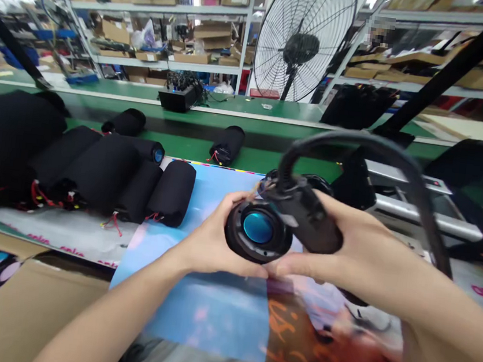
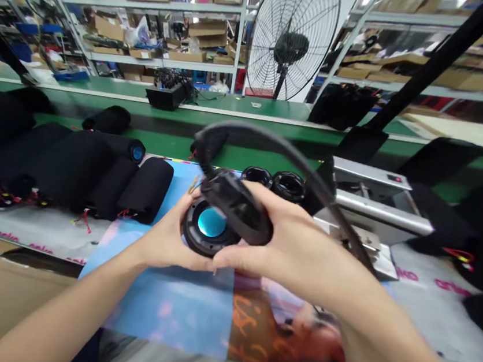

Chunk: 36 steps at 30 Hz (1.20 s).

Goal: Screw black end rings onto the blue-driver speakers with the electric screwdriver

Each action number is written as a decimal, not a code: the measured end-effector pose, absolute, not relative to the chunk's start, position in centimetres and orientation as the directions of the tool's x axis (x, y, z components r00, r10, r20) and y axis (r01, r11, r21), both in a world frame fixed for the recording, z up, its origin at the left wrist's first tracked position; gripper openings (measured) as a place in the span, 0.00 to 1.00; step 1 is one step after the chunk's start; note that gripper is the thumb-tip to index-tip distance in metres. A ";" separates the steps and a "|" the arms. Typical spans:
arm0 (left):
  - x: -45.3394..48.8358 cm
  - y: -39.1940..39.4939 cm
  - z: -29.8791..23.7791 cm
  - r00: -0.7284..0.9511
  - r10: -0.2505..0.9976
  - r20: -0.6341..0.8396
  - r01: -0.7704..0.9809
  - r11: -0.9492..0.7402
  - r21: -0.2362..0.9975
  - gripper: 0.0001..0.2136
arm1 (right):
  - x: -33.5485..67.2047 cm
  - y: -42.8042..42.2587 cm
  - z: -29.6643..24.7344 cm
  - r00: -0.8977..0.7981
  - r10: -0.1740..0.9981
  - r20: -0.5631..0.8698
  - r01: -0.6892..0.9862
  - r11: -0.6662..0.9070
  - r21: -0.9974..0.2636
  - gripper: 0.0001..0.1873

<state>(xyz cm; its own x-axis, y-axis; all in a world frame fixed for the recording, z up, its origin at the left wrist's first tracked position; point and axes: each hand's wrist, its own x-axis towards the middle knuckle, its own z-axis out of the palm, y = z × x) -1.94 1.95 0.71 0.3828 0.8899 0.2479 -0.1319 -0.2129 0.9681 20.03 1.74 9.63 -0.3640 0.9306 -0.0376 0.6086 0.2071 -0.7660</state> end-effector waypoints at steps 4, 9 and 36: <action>-1.9 1.8 0.6 0.408 0.893 0.190 -0.134 -0.147 0.980 0.48 | 20.8 1.5 8.7 -0.215 0.974 -0.063 0.638 0.091 -0.765 0.49; -1.7 1.8 0.6 0.403 0.893 0.198 -0.168 -0.141 0.976 0.50 | 20.3 0.9 8.6 -0.226 0.973 -0.034 0.619 0.117 -0.777 0.47; -0.9 1.4 -0.4 0.329 0.893 0.308 -0.235 -0.239 0.942 0.46 | 17.6 -0.8 8.5 -0.118 0.993 0.014 0.713 0.094 -0.695 0.28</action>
